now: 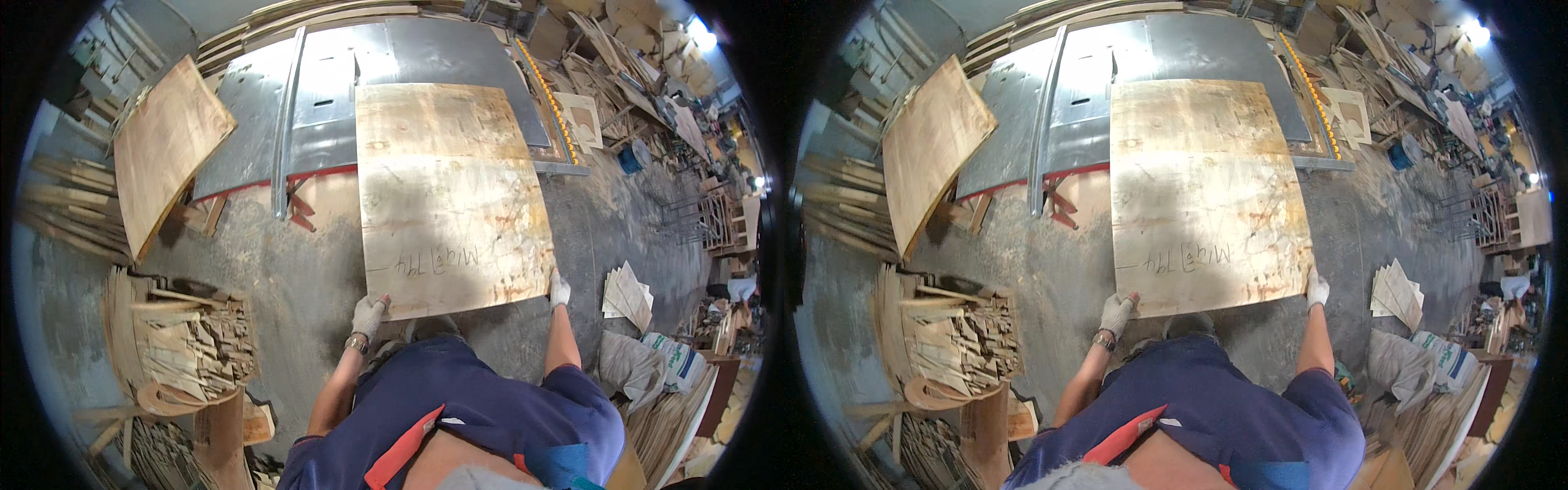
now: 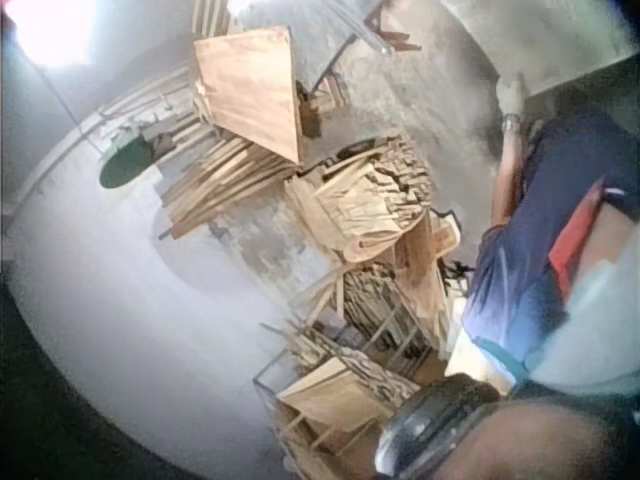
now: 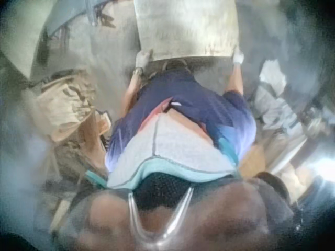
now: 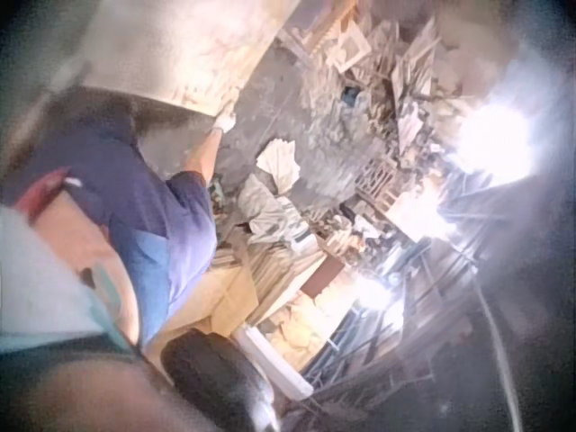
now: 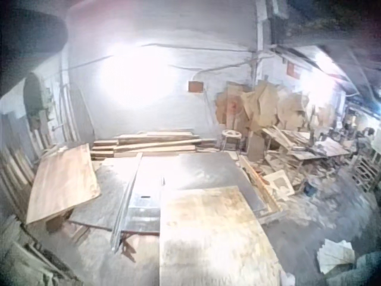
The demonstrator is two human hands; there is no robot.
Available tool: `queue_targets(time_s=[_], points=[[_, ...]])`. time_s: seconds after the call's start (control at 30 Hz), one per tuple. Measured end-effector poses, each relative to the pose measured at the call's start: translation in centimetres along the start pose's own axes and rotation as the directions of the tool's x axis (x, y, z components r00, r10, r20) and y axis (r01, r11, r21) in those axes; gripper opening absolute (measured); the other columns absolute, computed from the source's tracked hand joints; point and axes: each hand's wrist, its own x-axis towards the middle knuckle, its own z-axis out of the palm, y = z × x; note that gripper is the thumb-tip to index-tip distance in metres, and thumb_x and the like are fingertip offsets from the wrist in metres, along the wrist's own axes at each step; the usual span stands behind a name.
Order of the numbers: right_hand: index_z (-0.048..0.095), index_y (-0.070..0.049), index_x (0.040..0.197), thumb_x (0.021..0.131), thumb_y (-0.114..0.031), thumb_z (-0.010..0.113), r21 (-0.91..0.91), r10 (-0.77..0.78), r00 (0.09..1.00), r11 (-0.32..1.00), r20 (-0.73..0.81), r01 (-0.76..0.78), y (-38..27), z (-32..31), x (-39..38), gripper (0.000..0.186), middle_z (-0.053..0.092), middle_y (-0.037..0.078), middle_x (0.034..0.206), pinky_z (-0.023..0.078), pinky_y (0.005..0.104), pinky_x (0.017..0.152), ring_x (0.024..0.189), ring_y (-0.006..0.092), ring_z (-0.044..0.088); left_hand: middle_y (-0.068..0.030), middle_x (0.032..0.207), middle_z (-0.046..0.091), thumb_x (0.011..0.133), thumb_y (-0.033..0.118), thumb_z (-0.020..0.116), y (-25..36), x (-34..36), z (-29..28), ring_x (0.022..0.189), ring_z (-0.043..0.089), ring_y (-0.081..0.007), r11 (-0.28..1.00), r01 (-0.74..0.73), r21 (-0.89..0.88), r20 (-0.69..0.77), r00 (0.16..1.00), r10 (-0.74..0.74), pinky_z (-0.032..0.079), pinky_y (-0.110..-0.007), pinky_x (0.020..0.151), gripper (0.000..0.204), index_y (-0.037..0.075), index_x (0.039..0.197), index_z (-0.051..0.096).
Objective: The person repeatedly positions large plywood sheets on a table saw, cuts them into smaller pieces, and stacks the cut pieces on the floor. The person also uses a tape measure to measure a sheet before cutting.
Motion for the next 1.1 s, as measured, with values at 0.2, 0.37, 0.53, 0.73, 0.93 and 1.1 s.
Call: queue_targets(time_s=[0.2,0.37,0.53,0.73,0.93,1.1], points=[[0.071,0.002,0.090,0.094,-0.049,0.063,0.178,0.095,0.917,0.968,0.387,-0.175,4.0,-1.6,-13.2,0.051,0.068,0.004,0.083,0.050,0.0300,0.067,0.072,0.0114,0.059,-0.0106,0.091,0.073,0.088,0.039,0.072,-7.2,-11.7,-7.9,0.082,0.067,-0.0171,0.991,0.099,-0.085,-0.255,0.960,-0.118,0.051,-0.035,0.075,0.044,-0.001,0.104,0.071],[0.068,0.003,0.096,0.095,-0.049,0.060,0.420,-0.146,0.894,0.906,0.424,-0.051,1.6,0.1,-18.3,0.053,0.067,0.003,0.074,0.049,0.0273,0.060,0.064,0.0109,0.059,-0.0180,0.080,0.071,0.084,0.051,0.071,-8.7,-15.2,-11.8,0.076,0.068,-0.0260,0.950,0.280,0.141,-0.451,0.872,-0.190,0.050,-0.040,0.072,0.057,-0.005,0.094,0.071],[0.066,-0.002,0.086,0.094,-0.055,0.058,0.252,0.040,0.844,0.946,0.534,-0.204,-2.3,1.2,-20.4,0.054,0.060,0.003,0.062,0.038,0.0254,0.036,0.043,0.0103,0.051,-0.0248,0.082,0.070,0.083,0.056,0.069,-8.8,-12.3,-15.3,0.080,0.069,-0.0362,0.956,0.205,0.210,-0.491,0.868,-0.078,0.050,-0.044,0.073,0.062,-0.005,0.093,0.071],[0.064,-0.004,0.078,0.093,-0.057,0.058,0.213,0.075,0.852,0.953,0.518,-0.214,-5.1,4.0,-20.9,0.056,0.056,0.001,0.059,0.035,0.0256,0.034,0.041,0.0095,0.048,-0.0209,0.082,0.071,0.082,0.057,0.069,-10.1,-6.6,-17.8,0.079,0.069,-0.0333,0.954,0.195,0.229,-0.465,0.883,-0.069,0.050,-0.043,0.073,0.061,-0.002,0.094,0.072],[0.064,-0.005,0.077,0.093,-0.055,0.059,0.181,0.161,0.823,0.935,0.545,-0.304,-6.6,5.2,-20.5,0.053,0.056,0.001,0.059,0.033,0.0253,0.035,0.040,0.0086,0.046,-0.0156,0.082,0.072,0.086,0.052,0.068,-10.9,-4.1,-17.9,0.074,0.067,-0.0255,0.969,0.178,0.171,-0.408,0.908,-0.095,0.050,-0.039,0.071,0.055,-0.001,0.099,0.072],[0.058,-0.011,0.075,0.093,-0.054,0.060,0.209,0.194,0.815,0.911,0.546,-0.356,-8.7,6.3,-19.8,0.046,0.050,-0.003,0.061,0.031,0.0244,0.036,0.044,0.0078,0.044,-0.0155,0.081,0.071,0.088,0.048,0.070,-10.7,-1.5,-18.2,0.073,0.065,-0.0209,0.982,0.102,0.161,-0.429,0.903,-0.023,0.050,-0.038,0.071,0.055,-0.006,0.097,0.070]])
